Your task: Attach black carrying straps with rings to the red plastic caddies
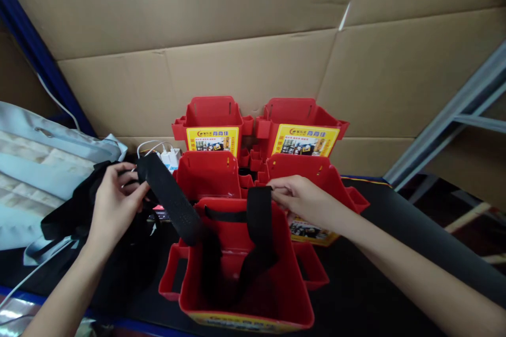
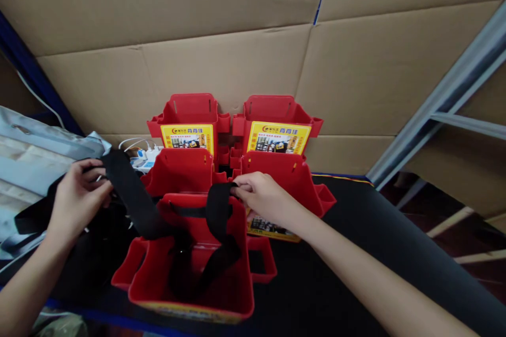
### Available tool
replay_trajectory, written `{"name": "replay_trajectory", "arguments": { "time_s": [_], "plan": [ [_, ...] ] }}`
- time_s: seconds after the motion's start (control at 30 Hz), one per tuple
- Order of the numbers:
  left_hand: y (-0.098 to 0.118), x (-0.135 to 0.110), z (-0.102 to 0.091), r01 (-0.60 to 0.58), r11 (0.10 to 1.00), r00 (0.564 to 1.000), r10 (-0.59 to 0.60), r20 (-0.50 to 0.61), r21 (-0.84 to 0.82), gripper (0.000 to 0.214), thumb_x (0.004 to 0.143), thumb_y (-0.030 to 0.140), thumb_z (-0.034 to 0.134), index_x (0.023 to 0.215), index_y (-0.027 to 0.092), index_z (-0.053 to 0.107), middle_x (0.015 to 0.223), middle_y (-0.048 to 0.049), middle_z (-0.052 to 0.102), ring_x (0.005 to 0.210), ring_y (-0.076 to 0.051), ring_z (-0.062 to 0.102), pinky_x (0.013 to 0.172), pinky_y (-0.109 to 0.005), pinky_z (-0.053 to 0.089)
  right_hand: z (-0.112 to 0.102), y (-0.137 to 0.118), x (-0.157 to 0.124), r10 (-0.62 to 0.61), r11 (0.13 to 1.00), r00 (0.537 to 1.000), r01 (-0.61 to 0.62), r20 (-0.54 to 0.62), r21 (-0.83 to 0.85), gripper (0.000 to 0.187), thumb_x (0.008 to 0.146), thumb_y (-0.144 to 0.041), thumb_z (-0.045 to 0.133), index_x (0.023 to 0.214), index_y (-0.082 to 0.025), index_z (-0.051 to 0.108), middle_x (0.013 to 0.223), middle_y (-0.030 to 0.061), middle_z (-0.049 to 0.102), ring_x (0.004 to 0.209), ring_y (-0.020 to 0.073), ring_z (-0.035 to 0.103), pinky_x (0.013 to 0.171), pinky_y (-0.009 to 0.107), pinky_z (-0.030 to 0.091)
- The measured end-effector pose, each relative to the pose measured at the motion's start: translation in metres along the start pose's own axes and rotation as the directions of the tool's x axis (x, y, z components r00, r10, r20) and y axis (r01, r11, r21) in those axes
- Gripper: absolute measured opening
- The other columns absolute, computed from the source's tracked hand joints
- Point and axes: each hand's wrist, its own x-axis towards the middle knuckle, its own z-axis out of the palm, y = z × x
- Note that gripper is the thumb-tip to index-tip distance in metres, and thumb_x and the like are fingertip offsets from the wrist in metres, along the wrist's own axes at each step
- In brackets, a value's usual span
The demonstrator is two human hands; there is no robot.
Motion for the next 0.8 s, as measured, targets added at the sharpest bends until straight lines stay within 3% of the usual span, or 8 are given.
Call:
{"name": "replay_trajectory", "arguments": {
  "time_s": [0.13, 0.23, 0.37, 0.5, 0.6, 0.7, 0.73, 0.8],
  "plan": [
    [0.028, 0.009, 0.025, -0.276, 0.954, 0.958, 0.282, -0.041, 0.120, 0.047, 0.069, 0.023, 0.063, 0.112, 0.024, 0.045, 0.074, 0.0038, 0.054, 0.052, -0.009, 0.057, 0.046, -0.020, 0.047, 0.006, 0.005, 0.005, -0.094, 0.988, 0.979, 0.069, -0.182, -0.136, 0.020, 0.083, -0.025, 0.031, 0.084, -0.020, 0.050, 0.053, -0.0039, 0.048, 0.040, 0.0095, 0.047, 0.041, 0.019, 0.039],
    [0.038, 0.017, 0.045, -0.478, 0.817, 0.878, 0.442, 0.182, 0.324, 0.015, 0.074, 0.025, 0.058, 0.088, 0.019, 0.059, 0.072, 0.0016, 0.061, 0.059, -0.012, 0.059, 0.056, -0.022, 0.047, 0.009, 0.010, 0.009, -0.176, 0.976, 0.945, 0.131, -0.276, -0.174, 0.020, 0.085, -0.027, 0.032, 0.086, -0.019, 0.050, 0.066, 0.0002, 0.057, 0.053, 0.0114, 0.052, 0.051, 0.021, 0.042],
    [0.043, 0.024, 0.060, -0.591, 0.744, 0.784, 0.440, 0.438, 0.310, 0.011, 0.077, 0.021, 0.054, 0.081, 0.017, 0.063, 0.080, -0.0011, 0.068, 0.070, -0.015, 0.062, 0.066, -0.025, 0.048, 0.005, 0.006, 0.008, -0.272, 0.939, 0.907, 0.177, -0.322, -0.294, 0.021, 0.087, -0.025, 0.032, 0.086, -0.018, 0.052, 0.066, 0.0010, 0.057, 0.057, 0.0121, 0.052, 0.055, 0.022, 0.042],
    [0.058, 0.015, 0.062, -0.607, 0.779, 0.742, 0.486, 0.462, 0.154, 0.013, 0.078, 0.018, 0.054, 0.084, 0.018, 0.066, 0.087, -0.0023, 0.069, 0.079, -0.015, 0.064, 0.075, -0.026, 0.049, -0.003, -0.011, -0.010, -0.562, 0.771, 0.755, 0.330, -0.338, -0.544, 0.022, 0.084, -0.018, 0.040, 0.093, -0.019, 0.060, 0.084, 0.0050, 0.058, 0.072, 0.0126, 0.054, 0.064, 0.023, 0.043],
    [0.071, -0.004, 0.060, -0.756, 0.653, 0.551, 0.590, 0.591, 0.053, 0.022, 0.081, 0.015, 0.050, 0.094, 0.022, 0.067, 0.105, -0.0036, 0.066, 0.096, -0.016, 0.061, 0.086, -0.030, 0.047, 0.001, -0.020, -0.030, -0.733, 0.546, 0.672, 0.490, -0.105, -0.679, 0.025, 0.083, -0.014, 0.040, 0.092, -0.019, 0.064, 0.084, 0.0063, 0.056, 0.071, 0.0119, 0.051, 0.059, 0.022, 0.042],
    [0.073, -0.025, 0.055, -0.882, 0.470, 0.247, 0.506, 0.826, -0.024, 0.043, 0.078, 0.004, 0.045, 0.105, 0.031, 0.064, 0.133, -0.0018, 0.046, 0.122, -0.020, 0.043, 0.101, -0.043, 0.035, 0.011, -0.020, -0.052, -0.661, 0.422, 0.726, 0.567, 0.188, -0.707, 0.022, 0.079, -0.012, 0.046, 0.086, -0.021, 0.065, 0.082, 0.0040, 0.059, 0.079, 0.0144, 0.053, 0.073, 0.028, 0.045],
    [0.073, -0.031, 0.053, -0.904, 0.426, 0.186, 0.455, 0.871, -0.029, 0.049, 0.076, 0.000, 0.044, 0.107, 0.033, 0.062, 0.140, -0.0015, 0.037, 0.128, -0.022, 0.035, 0.104, -0.048, 0.028, 0.015, -0.020, -0.059, -0.624, 0.418, 0.749, 0.561, 0.223, -0.715, 0.020, 0.077, -0.013, 0.049, 0.086, -0.022, 0.065, 0.083, 0.0031, 0.060, 0.085, 0.0161, 0.053, 0.081, 0.032, 0.044],
    [0.071, -0.040, 0.046, -0.930, 0.368, 0.153, 0.385, 0.910, 0.000, 0.053, 0.074, 0.000, 0.045, 0.112, 0.033, 0.059, 0.147, -0.0017, 0.020, 0.134, -0.026, 0.021, 0.106, -0.054, 0.019, 0.021, -0.019, -0.073, -0.613, 0.434, 0.763, 0.543, 0.206, -0.719, 0.019, 0.075, -0.016, 0.050, 0.085, -0.022, 0.065, 0.083, 0.0022, 0.062, 0.093, 0.0189, 0.053, 0.094, 0.037, 0.038]
  ]
}}
